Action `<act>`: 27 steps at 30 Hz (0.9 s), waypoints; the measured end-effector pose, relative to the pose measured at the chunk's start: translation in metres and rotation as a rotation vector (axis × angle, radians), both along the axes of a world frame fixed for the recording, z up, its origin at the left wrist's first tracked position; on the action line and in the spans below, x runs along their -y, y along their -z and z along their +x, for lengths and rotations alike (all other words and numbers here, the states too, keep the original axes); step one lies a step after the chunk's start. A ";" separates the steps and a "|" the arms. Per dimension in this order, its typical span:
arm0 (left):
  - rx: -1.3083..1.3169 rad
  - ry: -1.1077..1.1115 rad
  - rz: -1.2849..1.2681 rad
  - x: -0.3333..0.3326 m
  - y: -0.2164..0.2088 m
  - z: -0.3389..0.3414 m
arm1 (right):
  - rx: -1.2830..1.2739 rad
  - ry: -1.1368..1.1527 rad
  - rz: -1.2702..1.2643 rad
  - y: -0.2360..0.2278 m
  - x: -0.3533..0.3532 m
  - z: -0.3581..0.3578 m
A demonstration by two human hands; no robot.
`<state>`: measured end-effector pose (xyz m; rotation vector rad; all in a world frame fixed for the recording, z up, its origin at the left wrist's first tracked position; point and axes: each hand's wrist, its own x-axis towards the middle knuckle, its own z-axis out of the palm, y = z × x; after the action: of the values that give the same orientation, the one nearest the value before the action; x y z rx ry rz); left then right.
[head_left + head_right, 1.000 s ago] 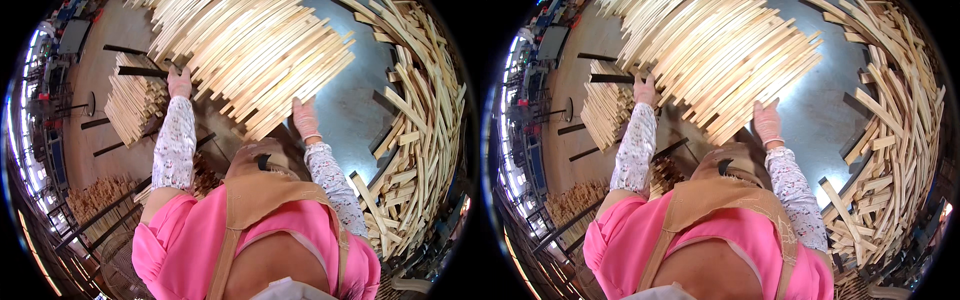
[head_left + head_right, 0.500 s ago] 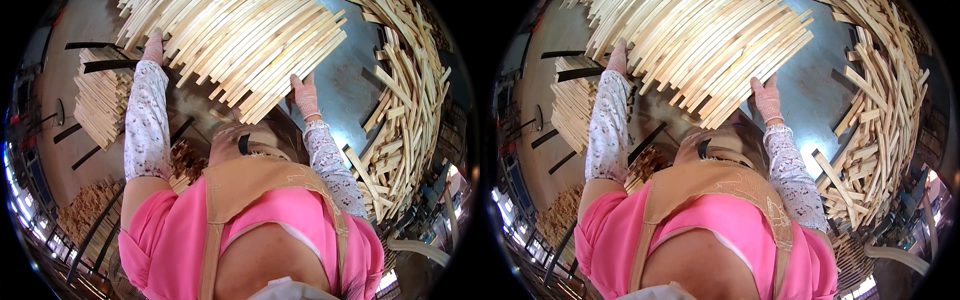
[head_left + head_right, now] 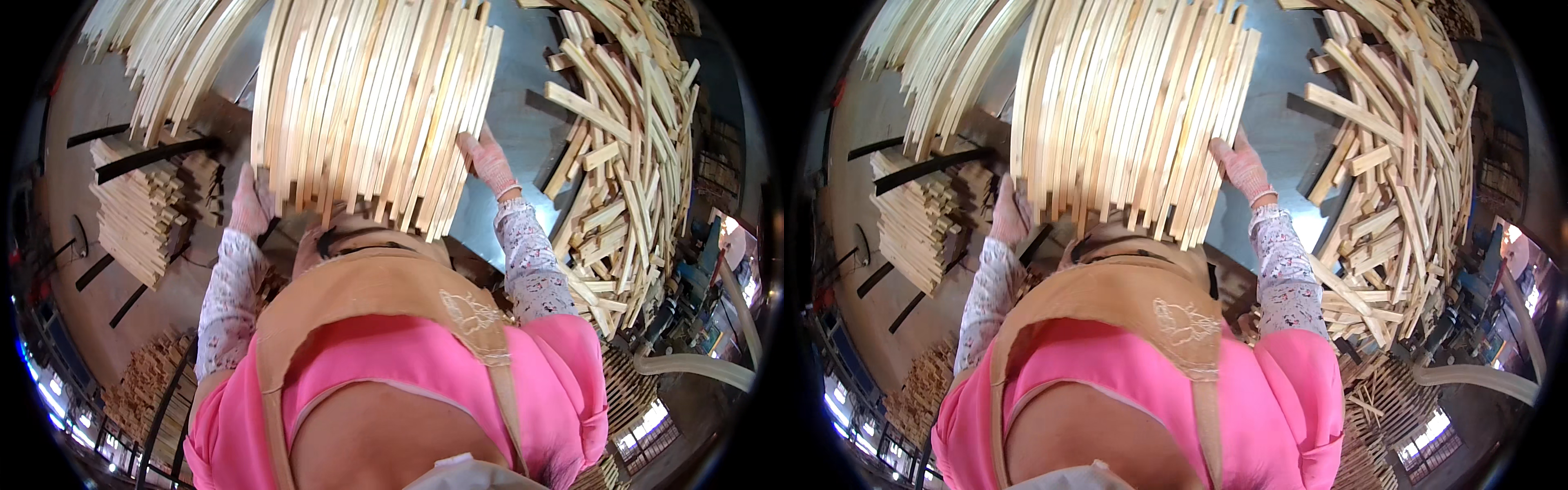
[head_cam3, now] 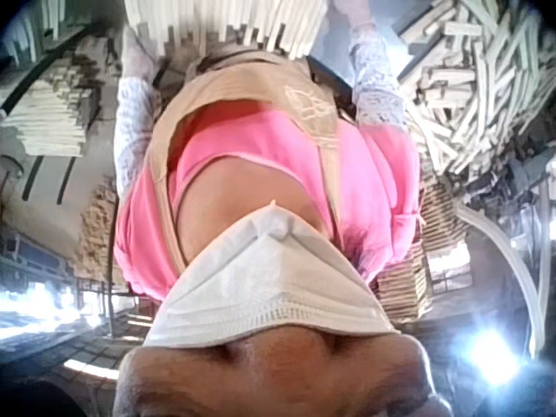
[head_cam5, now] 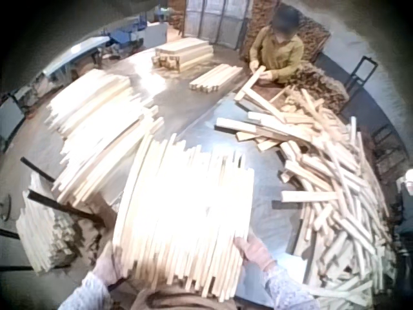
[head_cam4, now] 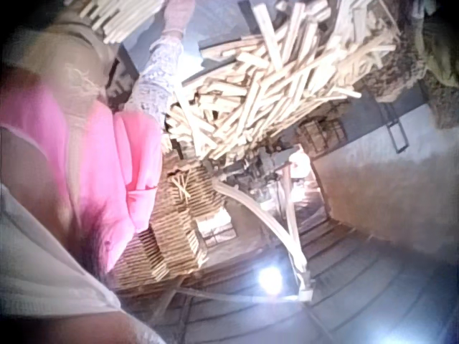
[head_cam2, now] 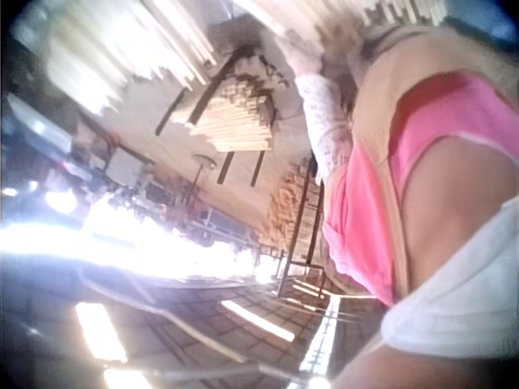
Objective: The person sorts and organizes a large pile of thin wooden strips on a metal table. They repeatedly pick up individual strips or small handfuls from a disorganized pile, inspect them, and place them into a neat, aligned stack.
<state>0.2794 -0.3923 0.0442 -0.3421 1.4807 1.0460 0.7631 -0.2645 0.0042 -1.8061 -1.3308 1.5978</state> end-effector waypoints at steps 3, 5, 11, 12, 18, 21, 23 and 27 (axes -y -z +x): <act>-0.040 0.112 -0.050 0.010 -0.002 0.003 | 0.471 -0.240 0.135 -0.037 -0.031 0.007; -0.216 0.297 -0.079 0.016 0.019 -0.025 | 0.767 -0.279 0.472 -0.052 -0.082 -0.009; -1.191 0.666 0.005 -0.031 0.008 -0.031 | 0.881 -0.513 1.119 -0.032 -0.255 -0.041; -1.307 0.699 -0.016 -0.037 -0.003 -0.022 | 0.941 -0.525 1.160 -0.031 -0.269 -0.048; -0.986 0.443 0.389 -0.082 -0.025 0.058 | 0.885 -0.605 0.840 -0.057 -0.296 -0.046; -1.319 1.058 0.746 -0.127 -0.020 0.084 | 0.503 -0.299 0.817 -0.077 -0.283 -0.041; -1.545 1.416 1.266 -0.180 -0.049 0.152 | 0.181 -0.126 0.709 -0.104 -0.270 -0.046; -1.980 1.916 1.803 -0.251 -0.105 0.251 | 0.007 -0.346 1.039 -0.164 -0.239 -0.043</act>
<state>0.5307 -0.1414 0.1487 -2.9291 -0.4550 -0.1588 0.7204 -0.0255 0.1682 -0.9625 -2.0172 0.7168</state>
